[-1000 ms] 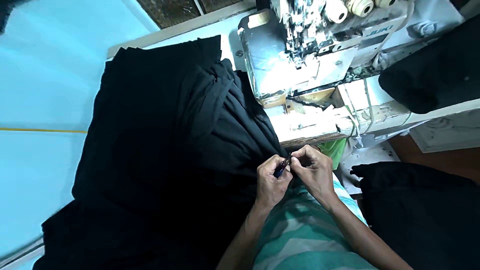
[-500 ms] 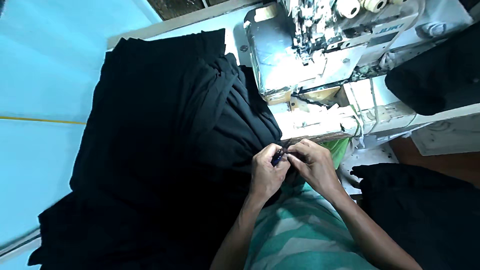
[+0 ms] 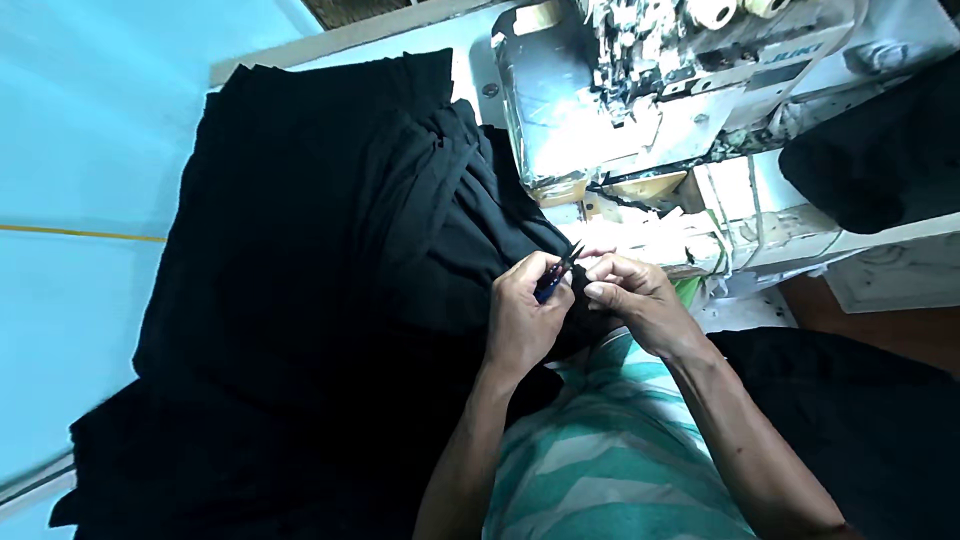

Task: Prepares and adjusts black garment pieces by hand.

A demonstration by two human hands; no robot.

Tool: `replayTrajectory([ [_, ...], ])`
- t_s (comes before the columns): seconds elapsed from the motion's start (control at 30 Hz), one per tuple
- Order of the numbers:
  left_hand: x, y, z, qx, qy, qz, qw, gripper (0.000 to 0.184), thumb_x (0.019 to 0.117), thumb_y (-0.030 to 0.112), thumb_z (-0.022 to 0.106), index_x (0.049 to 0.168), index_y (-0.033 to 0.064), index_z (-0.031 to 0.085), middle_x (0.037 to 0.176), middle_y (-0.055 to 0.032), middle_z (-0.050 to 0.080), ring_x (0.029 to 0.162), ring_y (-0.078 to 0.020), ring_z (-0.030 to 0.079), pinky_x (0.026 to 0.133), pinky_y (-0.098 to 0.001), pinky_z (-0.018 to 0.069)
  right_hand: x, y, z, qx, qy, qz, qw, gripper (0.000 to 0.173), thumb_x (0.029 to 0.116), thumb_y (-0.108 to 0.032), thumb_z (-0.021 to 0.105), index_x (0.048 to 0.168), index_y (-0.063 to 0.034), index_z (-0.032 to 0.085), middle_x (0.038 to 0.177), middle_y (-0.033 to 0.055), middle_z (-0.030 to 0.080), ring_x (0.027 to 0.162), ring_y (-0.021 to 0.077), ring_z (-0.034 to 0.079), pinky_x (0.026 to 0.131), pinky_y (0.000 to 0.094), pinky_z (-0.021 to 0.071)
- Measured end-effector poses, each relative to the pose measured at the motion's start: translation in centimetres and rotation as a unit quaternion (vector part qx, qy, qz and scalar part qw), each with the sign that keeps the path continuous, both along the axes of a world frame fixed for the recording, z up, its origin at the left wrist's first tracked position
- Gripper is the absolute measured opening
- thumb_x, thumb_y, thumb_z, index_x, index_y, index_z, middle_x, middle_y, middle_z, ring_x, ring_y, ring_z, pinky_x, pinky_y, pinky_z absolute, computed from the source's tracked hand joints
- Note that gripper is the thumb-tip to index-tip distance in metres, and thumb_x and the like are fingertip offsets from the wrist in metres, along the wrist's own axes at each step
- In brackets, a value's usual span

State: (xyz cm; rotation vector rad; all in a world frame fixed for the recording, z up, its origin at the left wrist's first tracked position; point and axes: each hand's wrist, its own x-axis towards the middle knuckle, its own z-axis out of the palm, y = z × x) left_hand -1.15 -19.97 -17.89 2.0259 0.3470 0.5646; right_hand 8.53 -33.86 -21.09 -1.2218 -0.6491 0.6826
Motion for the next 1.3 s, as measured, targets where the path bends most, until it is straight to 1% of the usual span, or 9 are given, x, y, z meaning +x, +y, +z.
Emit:
replayTrajectory([
  [0.07, 0.2, 0.5, 0.4, -0.062, -0.014, -0.027, 0.998, 0.007, 0.0924, -0.001, 0.059, 0.093, 0.0011, 0.066, 0.076, 0.0017, 0.059, 0.061, 0.0035, 0.050, 0.055, -0.0098, 0.0422, 0.6, 0.3, -0.2, 0.053, 0.003, 0.034, 0.998, 0.012, 0.0957, -0.009, 0.062, 0.087, -0.0145, 0.068, 0.133, -0.0029, 0.060, 0.092, -0.0021, 0.063, 0.072, 0.0150, 0.0545],
  [0.27, 0.4, 1.8, 1.1, -0.284, -0.026, -0.139, 0.948, 0.018, 0.0913, 0.000, 0.055, 0.090, 0.0145, 0.065, 0.071, 0.0093, 0.057, 0.050, 0.0052, 0.041, 0.045, -0.0099, 0.0350, 1.5, 0.9, -0.2, 0.140, 0.061, 0.069, 0.986, 0.009, 0.0973, -0.015, 0.064, 0.092, -0.0174, 0.071, 0.110, -0.0063, 0.068, 0.080, -0.0031, 0.062, 0.063, 0.0135, 0.0526],
  [0.47, 1.7, 1.9, 0.5, -0.179, 0.010, -0.080, 0.980, 0.015, 0.0932, 0.000, 0.054, 0.090, 0.0108, 0.063, 0.065, 0.0079, 0.052, 0.048, 0.0027, 0.041, 0.044, -0.0109, 0.0337, 2.2, 0.5, 0.0, 0.084, 0.071, 0.015, 0.994, 0.013, 0.0929, -0.004, 0.064, 0.087, -0.0133, 0.071, 0.096, -0.0047, 0.069, 0.073, -0.0020, 0.060, 0.061, 0.0134, 0.0506],
  [0.67, 2.5, 1.6, 0.9, -0.307, 0.001, -0.111, 0.945, 0.020, 0.0980, 0.003, 0.050, 0.090, 0.0117, 0.066, 0.062, 0.0075, 0.052, 0.044, 0.0033, 0.037, 0.041, -0.0101, 0.0318, 2.8, -0.6, 0.5, 0.048, 0.100, 0.030, 0.993, 0.018, 0.0978, -0.003, 0.057, 0.092, -0.0104, 0.072, 0.099, -0.0027, 0.069, 0.082, 0.0021, 0.065, 0.071, 0.0191, 0.0585],
  [0.83, 3.0, 1.7, 1.1, -0.304, 0.003, -0.103, 0.947, 0.020, 0.0974, 0.003, 0.051, 0.089, 0.0134, 0.066, 0.061, 0.0086, 0.052, 0.044, 0.0036, 0.037, 0.041, -0.0097, 0.0325, 3.0, -0.4, 1.0, 0.025, 0.061, 0.006, 0.998, 0.019, 0.0920, 0.009, 0.058, 0.093, -0.0049, 0.071, 0.105, 0.0000, 0.067, 0.082, 0.0018, 0.065, 0.072, 0.0176, 0.0584],
  [0.97, 3.1, 1.9, 1.2, -0.300, 0.006, -0.094, 0.949, 0.021, 0.0988, 0.004, 0.050, 0.089, 0.0147, 0.064, 0.061, 0.0086, 0.051, 0.042, 0.0038, 0.035, 0.040, -0.0095, 0.0313, 3.2, 0.1, 0.9, -0.026, -0.030, -0.028, 0.999, 0.009, 0.0871, 0.005, 0.067, 0.090, -0.0025, 0.071, 0.098, 0.0002, 0.066, 0.084, 0.0005, 0.064, 0.076, 0.0154, 0.0560],
  [1.1, 3.2, 1.8, 1.5, -0.299, 0.007, -0.089, 0.950, 0.021, 0.0992, 0.004, 0.050, 0.090, 0.0142, 0.065, 0.061, 0.0081, 0.050, 0.042, 0.0030, 0.035, 0.039, -0.0099, 0.0312, 3.0, 0.0, 0.9, -0.064, -0.103, -0.067, 0.990, 0.006, 0.0886, -0.001, 0.070, 0.092, -0.0046, 0.070, 0.099, 0.0032, 0.065, 0.081, 0.0044, 0.065, 0.071, 0.0179, 0.0574],
  [1.2, 3.3, 1.6, 1.7, -0.294, 0.005, -0.090, 0.951, 0.021, 0.0983, 0.004, 0.051, 0.088, 0.0146, 0.065, 0.060, 0.0083, 0.050, 0.041, 0.0030, 0.035, 0.039, -0.0101, 0.0305, 2.9, 0.1, 0.9, -0.054, -0.045, -0.071, 0.995, 0.007, 0.0922, -0.001, 0.065, 0.092, -0.0053, 0.070, 0.087, 0.0005, 0.067, 0.074, 0.0036, 0.061, 0.067, 0.0183, 0.0522],
  [1.3, 3.2, 1.3, 1.9, -0.263, 0.009, -0.078, 0.962, 0.019, 0.0984, 0.004, 0.052, 0.089, 0.0144, 0.065, 0.062, 0.0087, 0.051, 0.043, 0.0035, 0.038, 0.041, -0.0096, 0.0327, 3.0, -0.4, 0.1, -0.022, 0.029, -0.017, 0.999, 0.009, 0.0944, -0.001, 0.063, 0.090, -0.0059, 0.069, 0.080, 0.0001, 0.067, 0.066, 0.0030, 0.061, 0.061, 0.0179, 0.0537],
])
